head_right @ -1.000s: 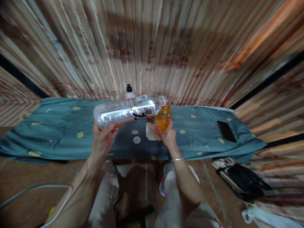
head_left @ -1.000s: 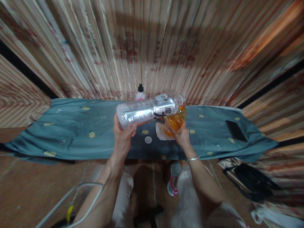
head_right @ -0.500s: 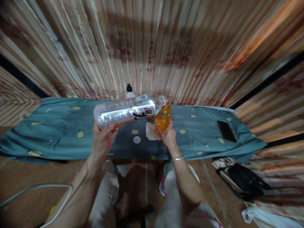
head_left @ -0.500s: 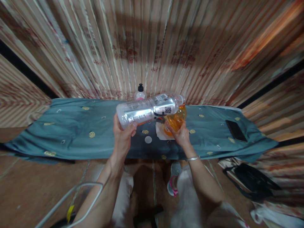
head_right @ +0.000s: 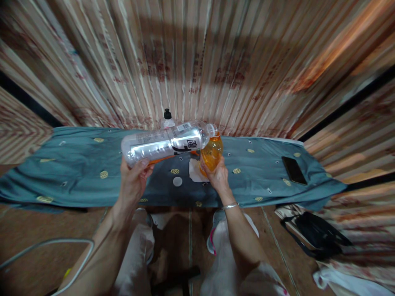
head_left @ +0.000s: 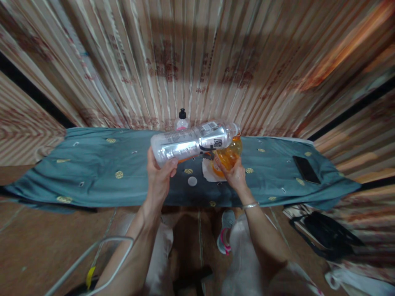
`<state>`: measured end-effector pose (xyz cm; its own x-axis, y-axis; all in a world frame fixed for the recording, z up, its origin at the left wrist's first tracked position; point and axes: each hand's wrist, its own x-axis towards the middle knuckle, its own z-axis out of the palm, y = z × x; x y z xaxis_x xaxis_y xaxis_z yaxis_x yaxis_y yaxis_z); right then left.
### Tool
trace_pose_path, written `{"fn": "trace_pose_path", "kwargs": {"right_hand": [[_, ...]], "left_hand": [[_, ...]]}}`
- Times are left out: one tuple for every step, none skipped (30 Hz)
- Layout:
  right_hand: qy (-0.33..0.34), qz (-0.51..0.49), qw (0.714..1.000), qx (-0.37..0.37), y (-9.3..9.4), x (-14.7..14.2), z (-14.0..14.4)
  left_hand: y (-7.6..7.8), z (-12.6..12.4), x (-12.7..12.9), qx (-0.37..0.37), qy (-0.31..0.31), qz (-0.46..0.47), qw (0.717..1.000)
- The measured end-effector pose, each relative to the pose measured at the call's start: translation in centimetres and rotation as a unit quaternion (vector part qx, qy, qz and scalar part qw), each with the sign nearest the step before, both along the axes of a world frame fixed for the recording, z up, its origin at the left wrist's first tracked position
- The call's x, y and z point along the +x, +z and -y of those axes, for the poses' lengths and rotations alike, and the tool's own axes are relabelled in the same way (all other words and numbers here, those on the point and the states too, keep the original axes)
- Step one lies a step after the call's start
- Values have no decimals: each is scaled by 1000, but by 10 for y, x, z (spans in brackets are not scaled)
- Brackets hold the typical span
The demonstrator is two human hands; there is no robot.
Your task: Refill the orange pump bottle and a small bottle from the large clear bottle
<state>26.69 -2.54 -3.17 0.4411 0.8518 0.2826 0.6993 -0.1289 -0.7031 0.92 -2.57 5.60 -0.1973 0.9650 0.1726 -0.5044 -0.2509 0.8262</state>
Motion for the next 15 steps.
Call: {"fn": "trace_pose_path", "kwargs": {"right_hand": [[2,0,1000,5,-1,0,0],[2,1,1000,9,-2,1,0],[2,1,1000,10,-2,1,-1],[2,2,1000,11,-3,2,-1],[2,4,1000,12,-4,2,-1],[3,6,1000,14,-4,2,-1],[3,9,1000,15,-4,2,-1],[3,10,1000,17,-5,2,-2],[1,11,1000,17,-4,2,-1],[-2,12,1000,15,-4,2,-1],[-4,11,1000,12,-4,1,-1],[-5,9,1000,10,-3,1,-1],[-5,7,1000,8,-3,1,-1],[-4,6,1000,7,-2,1,0],[-2,5,1000,8,-2,1,0]], "left_hand": [[0,0,0,1,-1,0,1000],[1,0,0,1,-3,0,1000],[1,1,0,1,-5,0,1000],[1,1,0,1,-6,-1,1000],[1,1,-1,1,-7,-2,1000],[1,1,-1,1,-7,-3,1000],[1,0,-1,-1,-7,-3,1000],[1,0,-1,-3,-7,-2,1000],[1,0,-1,-6,-6,-1,1000],[0,0,0,-8,-6,0,1000],[0,0,0,-8,-6,1,1000],[0,-1,0,-6,-6,2,1000],[0,-1,0,-3,-5,2,1000],[-1,-1,0,0,-6,1,1000],[-1,-1,0,2,-6,0,1000]]}}
